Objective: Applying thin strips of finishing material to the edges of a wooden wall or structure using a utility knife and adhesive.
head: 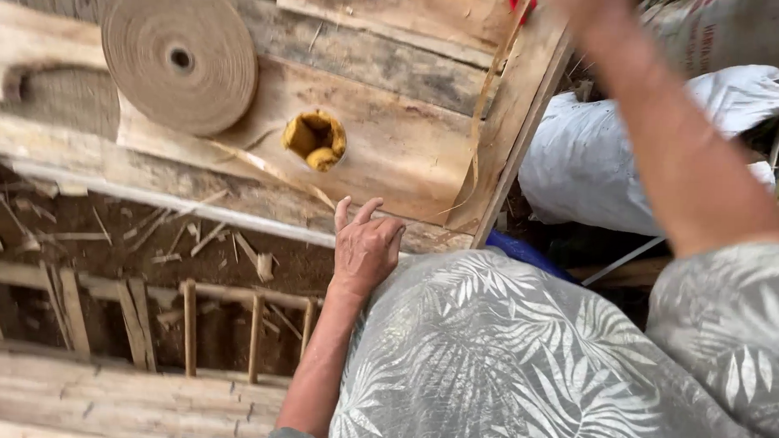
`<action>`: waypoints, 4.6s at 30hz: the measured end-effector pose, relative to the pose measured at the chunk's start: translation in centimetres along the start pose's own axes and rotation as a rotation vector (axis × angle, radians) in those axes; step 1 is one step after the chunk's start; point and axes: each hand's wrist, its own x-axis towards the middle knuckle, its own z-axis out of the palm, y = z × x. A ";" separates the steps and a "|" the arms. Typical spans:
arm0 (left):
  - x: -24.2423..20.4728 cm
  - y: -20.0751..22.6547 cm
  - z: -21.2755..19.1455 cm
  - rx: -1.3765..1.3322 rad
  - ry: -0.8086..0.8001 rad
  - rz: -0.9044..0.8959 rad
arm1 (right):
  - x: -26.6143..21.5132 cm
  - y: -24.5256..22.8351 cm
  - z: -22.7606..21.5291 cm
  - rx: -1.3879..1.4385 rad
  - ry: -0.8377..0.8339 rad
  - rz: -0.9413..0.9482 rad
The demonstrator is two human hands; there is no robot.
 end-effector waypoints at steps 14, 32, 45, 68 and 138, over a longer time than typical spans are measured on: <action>4.9 -4.4 -10.9 -0.163 0.095 0.256 | -0.5 -32.7 9.2 -0.135 -0.001 0.299; 2.9 -6.3 -20.0 -0.351 0.324 0.461 | 5.9 -39.8 8.7 0.184 0.369 0.424; 3.5 -31.0 -29.2 0.135 0.647 -0.762 | 0.0 -50.7 -12.6 0.464 0.322 0.165; 5.0 -3.6 -47.3 -0.591 -0.203 0.478 | 15.0 -51.3 -8.6 0.980 0.221 0.003; 13.8 -15.9 -5.6 0.108 -0.434 -0.383 | 10.4 -24.3 23.7 -0.527 -0.044 0.540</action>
